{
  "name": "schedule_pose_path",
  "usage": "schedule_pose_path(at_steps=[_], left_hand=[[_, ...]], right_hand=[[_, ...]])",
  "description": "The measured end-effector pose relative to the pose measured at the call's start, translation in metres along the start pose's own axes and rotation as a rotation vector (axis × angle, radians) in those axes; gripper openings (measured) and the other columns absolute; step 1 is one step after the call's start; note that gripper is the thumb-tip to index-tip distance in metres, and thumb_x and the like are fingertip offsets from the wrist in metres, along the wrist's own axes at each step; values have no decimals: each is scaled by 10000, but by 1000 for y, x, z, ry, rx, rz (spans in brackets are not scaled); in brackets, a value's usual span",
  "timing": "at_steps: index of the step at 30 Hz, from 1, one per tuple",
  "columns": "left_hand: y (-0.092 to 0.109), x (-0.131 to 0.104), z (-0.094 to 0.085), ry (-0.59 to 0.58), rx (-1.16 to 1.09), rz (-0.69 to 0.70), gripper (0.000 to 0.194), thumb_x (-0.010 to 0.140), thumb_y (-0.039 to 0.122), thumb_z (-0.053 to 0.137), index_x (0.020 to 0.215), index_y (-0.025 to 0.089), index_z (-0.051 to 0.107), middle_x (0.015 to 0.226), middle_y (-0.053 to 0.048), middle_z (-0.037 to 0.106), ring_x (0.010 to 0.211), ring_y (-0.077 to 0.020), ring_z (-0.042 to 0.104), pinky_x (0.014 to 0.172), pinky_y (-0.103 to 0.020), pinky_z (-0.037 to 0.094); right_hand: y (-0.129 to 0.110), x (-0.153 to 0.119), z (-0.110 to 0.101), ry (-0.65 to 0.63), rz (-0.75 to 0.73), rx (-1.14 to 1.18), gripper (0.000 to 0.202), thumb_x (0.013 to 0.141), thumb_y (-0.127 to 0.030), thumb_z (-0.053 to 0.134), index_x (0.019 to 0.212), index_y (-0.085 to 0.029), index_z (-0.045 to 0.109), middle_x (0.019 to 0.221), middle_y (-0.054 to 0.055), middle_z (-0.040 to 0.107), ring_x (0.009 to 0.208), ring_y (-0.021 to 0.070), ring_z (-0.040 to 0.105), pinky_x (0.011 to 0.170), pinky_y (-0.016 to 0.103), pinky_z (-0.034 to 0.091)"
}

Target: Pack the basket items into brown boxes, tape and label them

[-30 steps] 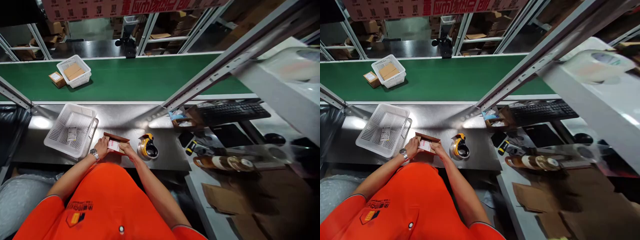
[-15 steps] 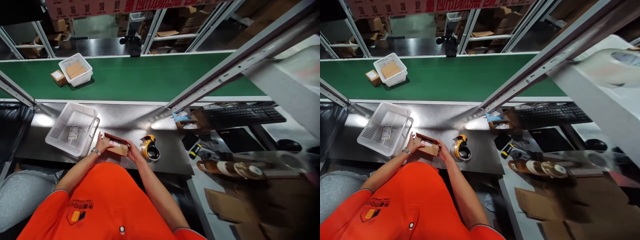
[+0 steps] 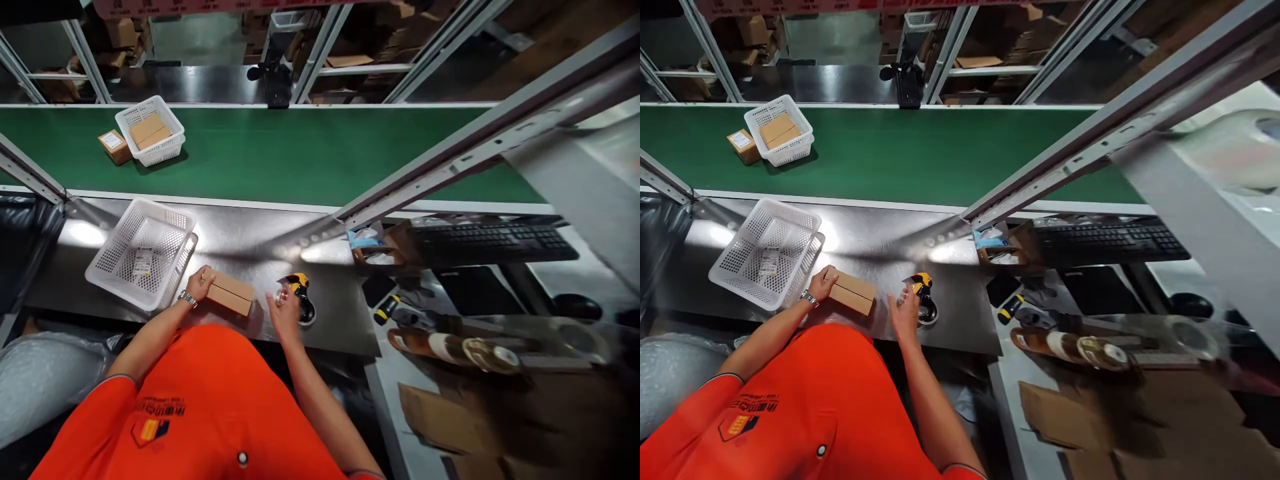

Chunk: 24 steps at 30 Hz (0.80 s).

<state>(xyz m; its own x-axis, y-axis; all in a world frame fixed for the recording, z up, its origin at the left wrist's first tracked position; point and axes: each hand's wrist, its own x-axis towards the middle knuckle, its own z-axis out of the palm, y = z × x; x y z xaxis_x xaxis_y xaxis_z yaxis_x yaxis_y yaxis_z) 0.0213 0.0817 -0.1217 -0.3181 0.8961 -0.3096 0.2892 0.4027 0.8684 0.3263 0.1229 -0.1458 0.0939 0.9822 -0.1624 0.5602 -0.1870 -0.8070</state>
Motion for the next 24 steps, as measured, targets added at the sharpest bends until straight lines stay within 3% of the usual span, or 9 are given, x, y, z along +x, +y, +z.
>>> schedule_pose_path(at_steps=[2, 5, 7, 10, 14, 16, 18, 21, 24], left_hand=[[3, 3, -3, 10, 50, 24, 291, 1096, 390, 645, 1190, 163, 800, 934, -77, 789, 874, -246, 712, 903, -393, 617], [8, 7, -7, -4, 67, 48, 278, 1097, 421, 626, 1068, 199, 791, 898, -50, 749, 904, -242, 681, 933, -375, 589], [11, 10, -9, -40, 90, 73, 274, 1093, 432, 616, 1027, 217, 773, 880, -33, 726, 903, -230, 662, 927, -353, 572], [16, 13, -11, -111, 117, 119, 328, 1100, 455, 594, 877, 242, 706, 820, -12, 666, 853, -210, 610, 902, -337, 552], [19, 17, -10, -174, 130, 163, 431, 1127, 518, 563, 800, 245, 632, 770, 0, 594, 826, -204, 551, 874, -336, 535], [18, 18, -9, -176, 130, 169, 444, 1143, 504, 550, 794, 239, 619, 760, 3, 582, 822, -199, 543, 864, -330, 521], [16, 20, -8, -178, 134, 173, 442, 1159, 451, 537, 779, 236, 609, 752, 2, 591, 816, -193, 538, 851, -322, 506], [14, 21, -7, -186, 137, 183, 402, 1156, 351, 524, 794, 228, 646, 760, -7, 642, 824, -191, 560, 843, -314, 499], [13, 21, -6, -188, 123, 193, 362, 1140, 313, 523, 846, 215, 710, 807, -17, 711, 841, -196, 610, 860, -312, 517]], right_hand=[[13, 1, -12, 172, 3, -220, 990, 975, -602, 677, 1770, -60, 444, 1600, 372, 617, 1434, 484, 645, 1244, 688, 518], [19, 5, -22, 46, 94, -418, 1049, 1006, -527, 687, 1823, 7, 304, 1577, 419, 623, 1482, 523, 633, 1242, 639, 522], [14, 11, -26, -50, 132, -435, 1012, 1014, -438, 668, 1818, 50, 294, 1515, 422, 673, 1446, 521, 678, 1204, 608, 555], [0, 20, -37, -86, 159, -312, 912, 1006, -360, 625, 1792, 42, 395, 1398, 387, 753, 1308, 483, 771, 1114, 596, 607], [-30, 10, -50, -145, 179, 139, 913, 962, -507, 659, 1783, -143, 492, 1195, 180, 848, 894, 315, 832, 788, 466, 703], [-51, -7, -45, -168, 203, 456, 921, 915, -617, 713, 1721, -191, 576, 1028, 92, 843, 714, 253, 773, 634, 395, 675], [-71, -25, -29, -202, 215, 609, 882, 908, -737, 719, 1600, -191, 688, 876, 46, 801, 623, 219, 706, 536, 341, 618], [-92, -48, 2, -278, 194, 561, 843, 897, -856, 699, 1370, -167, 806, 835, 52, 784, 563, 180, 611, 448, 299, 520], [-97, -56, 21, -325, 150, 472, 794, 871, -856, 743, 1244, -164, 851, 875, 70, 802, 545, 153, 555, 442, 295, 494]])
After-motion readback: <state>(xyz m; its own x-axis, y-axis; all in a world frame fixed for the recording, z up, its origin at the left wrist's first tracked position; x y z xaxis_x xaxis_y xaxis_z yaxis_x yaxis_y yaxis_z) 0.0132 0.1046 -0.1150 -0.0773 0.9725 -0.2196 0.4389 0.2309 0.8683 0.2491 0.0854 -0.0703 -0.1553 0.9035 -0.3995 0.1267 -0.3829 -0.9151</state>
